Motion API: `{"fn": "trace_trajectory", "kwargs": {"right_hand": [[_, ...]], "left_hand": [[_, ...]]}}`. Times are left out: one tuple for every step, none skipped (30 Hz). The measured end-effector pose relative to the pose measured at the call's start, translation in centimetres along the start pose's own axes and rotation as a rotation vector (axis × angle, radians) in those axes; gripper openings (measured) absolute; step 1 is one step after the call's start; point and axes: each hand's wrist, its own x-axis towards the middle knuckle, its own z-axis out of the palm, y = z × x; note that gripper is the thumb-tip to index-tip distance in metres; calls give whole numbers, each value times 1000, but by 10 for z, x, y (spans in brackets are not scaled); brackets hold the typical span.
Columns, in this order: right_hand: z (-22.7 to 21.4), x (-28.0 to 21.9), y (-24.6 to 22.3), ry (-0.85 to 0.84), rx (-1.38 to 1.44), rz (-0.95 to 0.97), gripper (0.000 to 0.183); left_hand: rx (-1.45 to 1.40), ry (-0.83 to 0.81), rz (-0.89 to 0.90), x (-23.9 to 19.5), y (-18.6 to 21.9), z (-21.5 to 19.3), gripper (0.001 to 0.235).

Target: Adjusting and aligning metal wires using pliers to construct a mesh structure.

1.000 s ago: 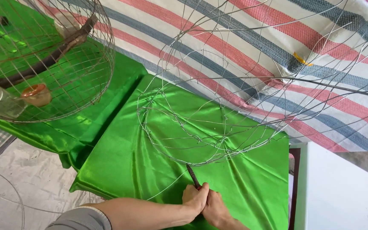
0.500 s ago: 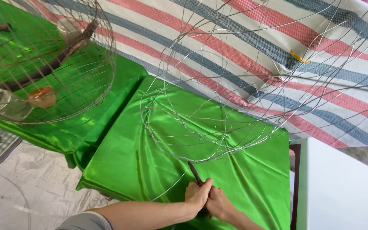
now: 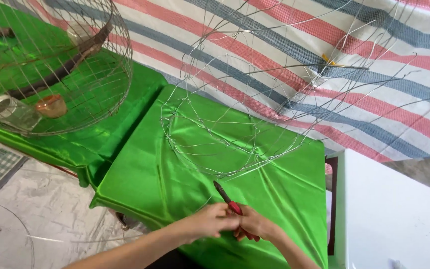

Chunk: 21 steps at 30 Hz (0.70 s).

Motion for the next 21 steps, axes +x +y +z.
{"fn": "trace_trajectory", "kwargs": {"right_hand": [[-1,4,1,3,6,-8,27],[1,8,4,8,-14,-13,24],[2,12,6,14,-35,-18,34],[3,13,5,17,-25,-25,34],[5,14,3,20,-59,-31,35],[4,13,2,20,-102,-31,35],[0,12,-1,21,-101,-31,35],[-1,10,-1,19,-138,-28,34],[-2,9,-1,17,-174,-26,33],[0,8,-2,15,-170,-19,33],[2,7,-2,18,-201,-28,33],[1,6,-3,26,-234,-38,34],[1,4,-2,27,-232,-33,34],[2,3,-3,49,-261,-35,31],[3,1,-3,71,-290,-36,29],[5,1,-4,66,-294,-35,29],[6,1,-5,121,-307,-27,30],[7,1,-8,180,-319,-23,31],[9,3,-8,178,-323,-24,31],[12,4,-8,239,-404,-57,31],[14,6,-8,300,-484,-90,31]], "left_hand": [[10,2,-2,-4,-7,-4,70],[260,240,83,-9,-15,-9,45],[511,476,171,-14,-23,-14,22],[523,474,170,-3,-35,-20,22],[693,521,160,8,-47,-26,34],[852,569,150,20,-60,-31,48],[853,568,150,36,-75,-32,48],[982,642,163,51,-93,-32,51],[1112,713,177,67,-112,-31,55],[1110,705,175,67,-117,-32,55],[1046,729,190,68,-122,-33,55],[983,754,210,70,-125,-35,67],[982,748,212,73,-129,-37,67],[949,759,223,74,-134,-40,64],[916,770,234,74,-140,-42,61],[911,772,230,74,-141,-42,61],[829,772,246,75,-143,-41,54],[750,772,265,76,-143,-42,47],[747,776,264,72,-140,-43,47],[721,751,230,69,-136,-43,50],[694,725,195,66,-133,-44,54]]}}
